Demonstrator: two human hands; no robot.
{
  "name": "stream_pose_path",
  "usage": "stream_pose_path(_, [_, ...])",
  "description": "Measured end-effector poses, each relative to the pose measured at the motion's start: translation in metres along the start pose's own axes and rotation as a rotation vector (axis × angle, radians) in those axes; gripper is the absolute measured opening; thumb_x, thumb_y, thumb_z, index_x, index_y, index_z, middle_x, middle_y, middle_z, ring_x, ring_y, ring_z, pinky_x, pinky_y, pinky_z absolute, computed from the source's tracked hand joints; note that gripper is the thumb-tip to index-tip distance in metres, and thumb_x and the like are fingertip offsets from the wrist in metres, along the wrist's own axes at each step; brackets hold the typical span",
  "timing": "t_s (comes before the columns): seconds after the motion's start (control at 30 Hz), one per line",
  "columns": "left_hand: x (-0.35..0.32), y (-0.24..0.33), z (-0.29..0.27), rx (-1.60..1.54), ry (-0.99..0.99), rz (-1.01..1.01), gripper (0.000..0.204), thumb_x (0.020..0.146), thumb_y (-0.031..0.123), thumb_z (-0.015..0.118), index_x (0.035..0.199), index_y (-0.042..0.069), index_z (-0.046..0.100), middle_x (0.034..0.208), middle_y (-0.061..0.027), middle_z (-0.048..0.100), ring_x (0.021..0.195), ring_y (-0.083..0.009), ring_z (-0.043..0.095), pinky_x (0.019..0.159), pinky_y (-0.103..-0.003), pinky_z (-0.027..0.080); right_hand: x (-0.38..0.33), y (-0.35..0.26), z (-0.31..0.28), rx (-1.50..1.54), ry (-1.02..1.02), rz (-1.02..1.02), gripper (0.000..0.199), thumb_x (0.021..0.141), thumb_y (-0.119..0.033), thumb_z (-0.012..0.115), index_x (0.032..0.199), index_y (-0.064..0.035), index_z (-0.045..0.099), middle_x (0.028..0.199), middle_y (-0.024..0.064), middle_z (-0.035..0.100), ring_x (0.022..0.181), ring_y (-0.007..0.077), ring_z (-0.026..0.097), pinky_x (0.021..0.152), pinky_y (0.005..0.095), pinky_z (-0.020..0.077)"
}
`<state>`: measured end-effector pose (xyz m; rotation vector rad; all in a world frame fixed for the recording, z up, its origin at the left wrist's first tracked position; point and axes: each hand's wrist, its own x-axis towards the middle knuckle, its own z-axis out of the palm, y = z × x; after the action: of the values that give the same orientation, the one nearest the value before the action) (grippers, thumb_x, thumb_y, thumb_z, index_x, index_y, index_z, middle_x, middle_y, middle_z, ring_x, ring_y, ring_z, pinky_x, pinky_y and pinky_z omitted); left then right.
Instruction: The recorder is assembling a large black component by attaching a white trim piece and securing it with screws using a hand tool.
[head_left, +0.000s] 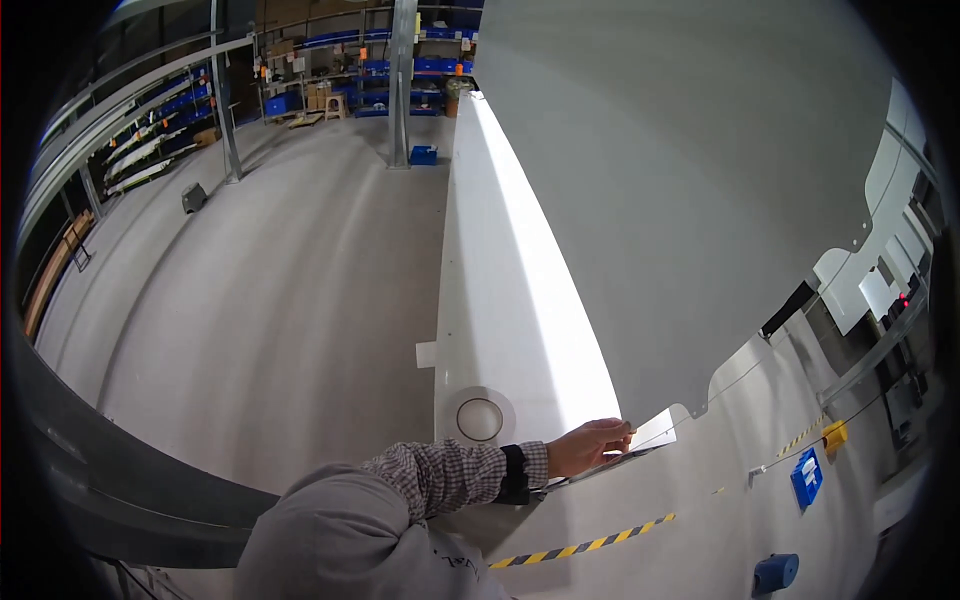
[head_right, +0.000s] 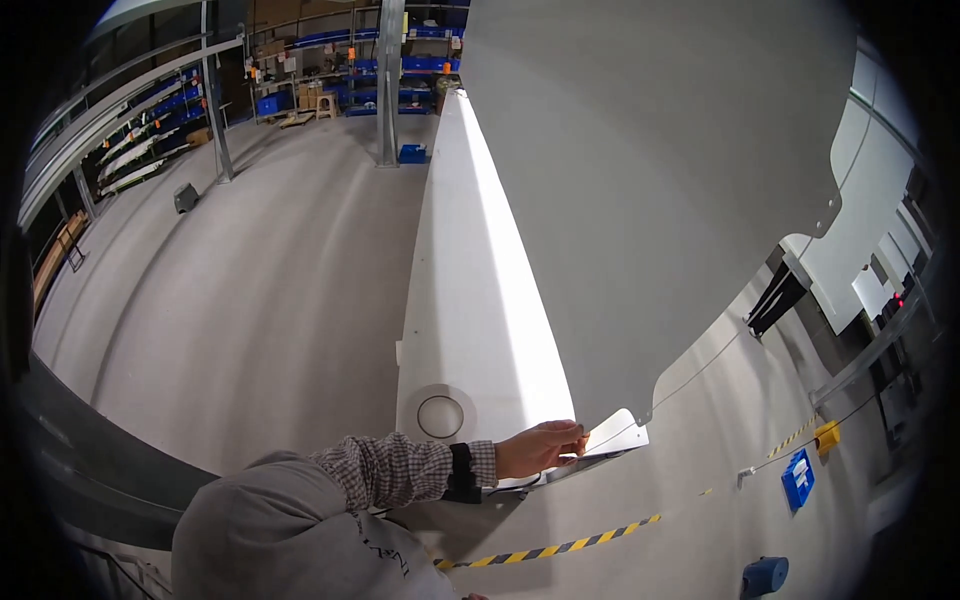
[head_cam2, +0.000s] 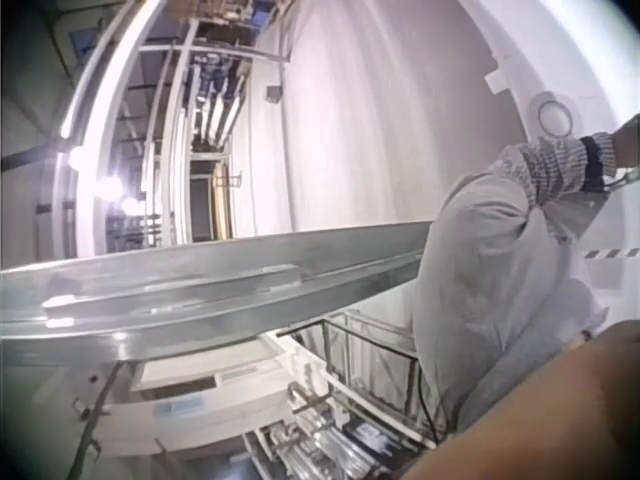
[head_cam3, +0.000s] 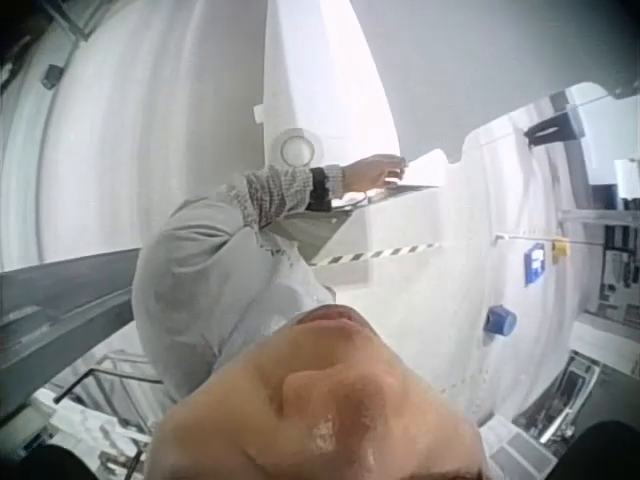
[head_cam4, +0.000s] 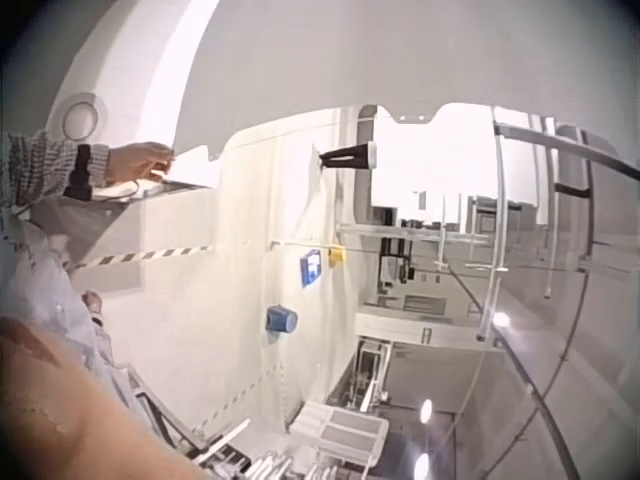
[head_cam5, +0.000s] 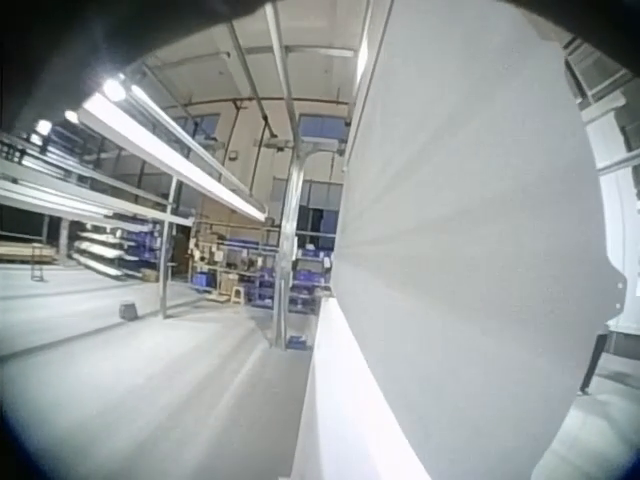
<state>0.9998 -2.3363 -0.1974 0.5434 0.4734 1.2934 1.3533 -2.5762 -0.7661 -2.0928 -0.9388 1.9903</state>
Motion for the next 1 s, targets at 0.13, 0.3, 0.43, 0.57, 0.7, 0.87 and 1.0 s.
stream_pose_path(0.13, [-0.01, 0.0, -0.011, 0.03, 0.035, 0.056, 0.022, 0.088, 0.034, 0.054, 0.082, 0.013, 0.052, 0.082, 0.0038, 0.051, 0.077, -0.0064, 0.048, 0.071, -0.023, 0.042, -0.06, -0.078, 0.004, -0.225, -0.034, -0.126, 0.029, 0.081, -0.031, 0.054, 0.083, -0.0036, 0.064, 0.07, 0.008, 0.063, 0.06, 0.0164, 0.057, 0.056, 0.032, 0.0458])
stream_pose_path(0.3, [-0.007, -0.002, -0.013, 0.003, 0.006, 0.05, 0.022, 0.09, 0.034, 0.052, 0.081, 0.013, 0.053, 0.081, 0.0044, 0.052, 0.077, -0.0059, 0.048, 0.07, -0.023, 0.04, -0.087, -0.098, -0.013, -0.311, -0.007, -0.16, 0.03, 0.081, -0.032, 0.054, 0.082, -0.0038, 0.064, 0.07, 0.008, 0.063, 0.06, 0.0164, 0.057, 0.055, 0.0321, 0.0457])
stream_pose_path(0.43, [-0.012, -0.003, -0.015, -0.022, 0.0, 0.063, 0.022, 0.09, 0.033, 0.051, 0.082, 0.013, 0.054, 0.082, 0.0038, 0.052, 0.078, -0.0064, 0.049, 0.07, -0.023, 0.04, -0.098, -0.107, -0.015, -0.373, -0.012, -0.183, 0.03, 0.081, -0.032, 0.053, 0.081, -0.004, 0.065, 0.069, 0.008, 0.063, 0.06, 0.0165, 0.057, 0.055, 0.0323, 0.0456])
stream_pose_path(0.57, [-0.011, -0.002, -0.018, -0.024, -0.05, 0.07, 0.021, 0.09, 0.032, 0.051, 0.084, 0.012, 0.054, 0.085, 0.0033, 0.053, 0.08, -0.0064, 0.049, 0.071, -0.023, 0.04, -0.112, -0.112, -0.01, -0.442, -0.041, -0.199, 0.031, 0.08, -0.033, 0.053, 0.08, -0.0041, 0.065, 0.069, 0.008, 0.062, 0.06, 0.0165, 0.057, 0.055, 0.0324, 0.0455])
stream_pose_path(0.7, [-0.011, -0.001, -0.017, -0.067, -0.034, 0.061, 0.02, 0.09, 0.032, 0.052, 0.085, 0.012, 0.054, 0.087, 0.0031, 0.054, 0.08, -0.0065, 0.05, 0.073, -0.023, 0.041, -0.117, -0.103, -0.002, -0.498, -0.075, -0.212, 0.031, 0.08, -0.033, 0.053, 0.079, -0.0043, 0.065, 0.068, 0.008, 0.062, 0.06, 0.0165, 0.057, 0.055, 0.0325, 0.0454])
stream_pose_path(0.87, [-0.016, 0.002, -0.019, -0.096, -0.052, 0.062, 0.019, 0.09, 0.03, 0.052, 0.085, 0.012, 0.054, 0.087, 0.0027, 0.054, 0.081, -0.0069, 0.05, 0.074, -0.023, 0.042, -0.109, -0.1, 0.001, -0.56, -0.092, -0.243, 0.032, 0.08, -0.034, 0.053, 0.077, -0.0044, 0.065, 0.068, 0.008, 0.062, 0.06, 0.0165, 0.057, 0.054, 0.0326, 0.0454])
stream_pose_path(1.0, [-0.026, 0.006, -0.018, -0.099, -0.018, 0.075, 0.018, 0.089, 0.029, 0.053, 0.085, 0.011, 0.051, 0.083, 0.0016, 0.053, 0.077, -0.0079, 0.051, 0.074, -0.024, 0.042, -0.096, -0.1, 0.005, -0.605, -0.107, -0.275, 0.033, 0.08, -0.034, 0.053, 0.076, -0.0046, 0.065, 0.067, 0.008, 0.062, 0.06, 0.0165, 0.057, 0.054, 0.0327, 0.0453])
